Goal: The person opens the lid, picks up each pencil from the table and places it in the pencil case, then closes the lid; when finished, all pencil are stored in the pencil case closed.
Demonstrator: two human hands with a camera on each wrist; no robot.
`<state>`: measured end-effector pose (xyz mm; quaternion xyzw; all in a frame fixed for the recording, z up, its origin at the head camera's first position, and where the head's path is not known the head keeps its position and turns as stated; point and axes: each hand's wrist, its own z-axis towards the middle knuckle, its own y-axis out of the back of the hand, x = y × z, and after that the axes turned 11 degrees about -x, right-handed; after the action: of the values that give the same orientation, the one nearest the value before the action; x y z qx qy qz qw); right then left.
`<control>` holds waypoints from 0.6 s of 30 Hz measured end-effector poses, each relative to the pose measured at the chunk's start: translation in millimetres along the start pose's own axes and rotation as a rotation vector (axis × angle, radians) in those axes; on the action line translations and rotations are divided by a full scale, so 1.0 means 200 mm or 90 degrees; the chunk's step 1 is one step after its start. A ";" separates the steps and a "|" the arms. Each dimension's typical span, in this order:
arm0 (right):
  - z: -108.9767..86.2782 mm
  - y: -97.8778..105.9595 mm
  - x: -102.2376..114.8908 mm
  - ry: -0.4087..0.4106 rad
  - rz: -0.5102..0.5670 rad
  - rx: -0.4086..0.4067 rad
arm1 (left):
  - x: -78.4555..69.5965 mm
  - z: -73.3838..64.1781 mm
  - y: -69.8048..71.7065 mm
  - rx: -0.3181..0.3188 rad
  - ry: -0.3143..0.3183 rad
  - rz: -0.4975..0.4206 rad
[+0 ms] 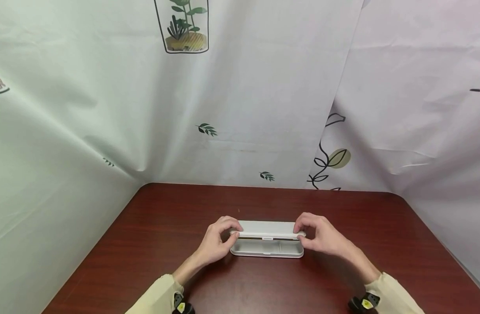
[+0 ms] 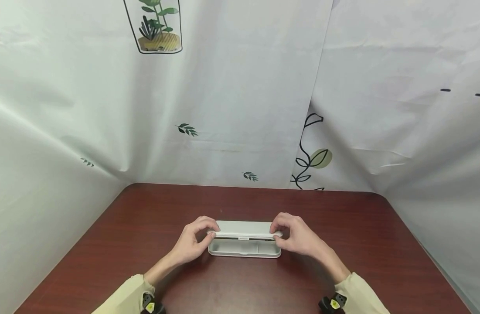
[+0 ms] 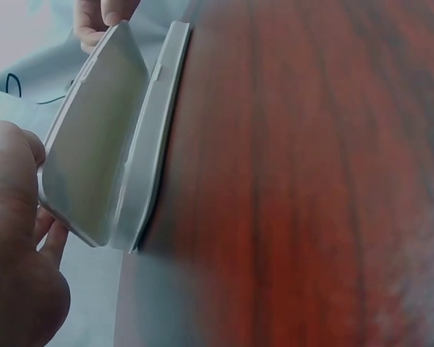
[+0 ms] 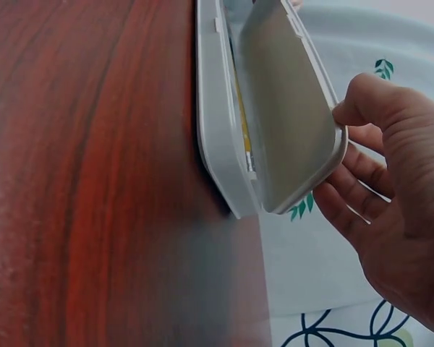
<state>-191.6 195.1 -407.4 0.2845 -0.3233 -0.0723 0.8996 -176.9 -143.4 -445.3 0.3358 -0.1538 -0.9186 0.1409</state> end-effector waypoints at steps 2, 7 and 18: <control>-0.03 -0.01 -0.06 0.003 -0.008 0.002 | 0.00 -0.01 0.00 0.000 -0.013 0.001; -0.05 -0.02 -0.07 0.017 -0.030 0.002 | 0.00 -0.03 0.00 0.011 -0.045 0.017; -0.08 -0.03 -0.05 0.018 -0.070 0.017 | 0.02 -0.05 0.00 0.028 -0.075 0.020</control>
<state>-189.4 201.8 -427.0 0.3146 -0.2953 -0.1135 0.8950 -173.3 -146.5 -454.0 0.2820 -0.1873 -0.9307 0.1383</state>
